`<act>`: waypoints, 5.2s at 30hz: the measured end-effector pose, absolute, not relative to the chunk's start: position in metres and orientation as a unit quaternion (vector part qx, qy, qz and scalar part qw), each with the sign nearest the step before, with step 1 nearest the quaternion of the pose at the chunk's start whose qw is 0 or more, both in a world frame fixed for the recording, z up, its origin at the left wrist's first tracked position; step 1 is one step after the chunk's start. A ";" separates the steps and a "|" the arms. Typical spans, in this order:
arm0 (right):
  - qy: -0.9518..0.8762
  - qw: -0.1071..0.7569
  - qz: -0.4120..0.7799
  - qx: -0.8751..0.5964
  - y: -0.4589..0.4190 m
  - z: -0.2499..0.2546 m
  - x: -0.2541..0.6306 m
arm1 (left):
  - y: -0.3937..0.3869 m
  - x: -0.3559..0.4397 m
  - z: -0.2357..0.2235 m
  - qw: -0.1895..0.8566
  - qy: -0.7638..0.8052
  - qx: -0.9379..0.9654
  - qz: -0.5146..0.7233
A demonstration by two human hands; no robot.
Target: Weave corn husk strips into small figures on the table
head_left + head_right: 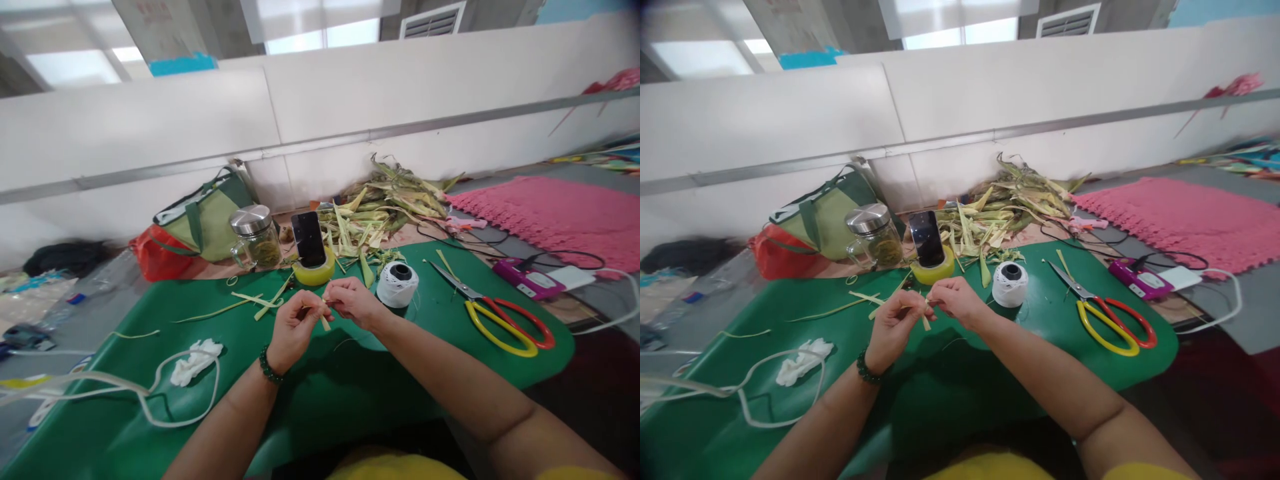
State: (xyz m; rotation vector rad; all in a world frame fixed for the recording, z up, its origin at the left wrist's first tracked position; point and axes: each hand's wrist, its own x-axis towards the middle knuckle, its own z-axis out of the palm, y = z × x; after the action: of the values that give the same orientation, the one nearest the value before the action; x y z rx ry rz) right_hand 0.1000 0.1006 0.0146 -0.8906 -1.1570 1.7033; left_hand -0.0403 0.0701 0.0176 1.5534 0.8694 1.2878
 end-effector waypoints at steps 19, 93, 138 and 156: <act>-0.450 0.500 0.652 -0.350 0.096 0.015 0.094 | 0.079 -0.044 0.017 0.600 0.323 0.534 0.501; -0.810 0.396 0.253 -0.351 0.102 0.019 0.125 | 0.079 -0.051 0.025 0.601 0.383 0.549 0.436; -0.855 0.386 0.104 -0.330 0.081 0.001 0.119 | 0.080 -0.047 0.017 0.479 0.389 0.649 0.446; -0.789 0.436 0.190 -0.389 0.074 0.005 0.106 | 0.082 -0.040 0.000 0.168 0.431 0.689 0.558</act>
State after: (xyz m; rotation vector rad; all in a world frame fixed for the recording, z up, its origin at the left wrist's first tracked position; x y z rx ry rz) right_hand 0.1056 0.0737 0.0046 -0.9678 -1.9636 0.4727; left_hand -0.0399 0.0823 0.0004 1.9608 1.2249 1.5855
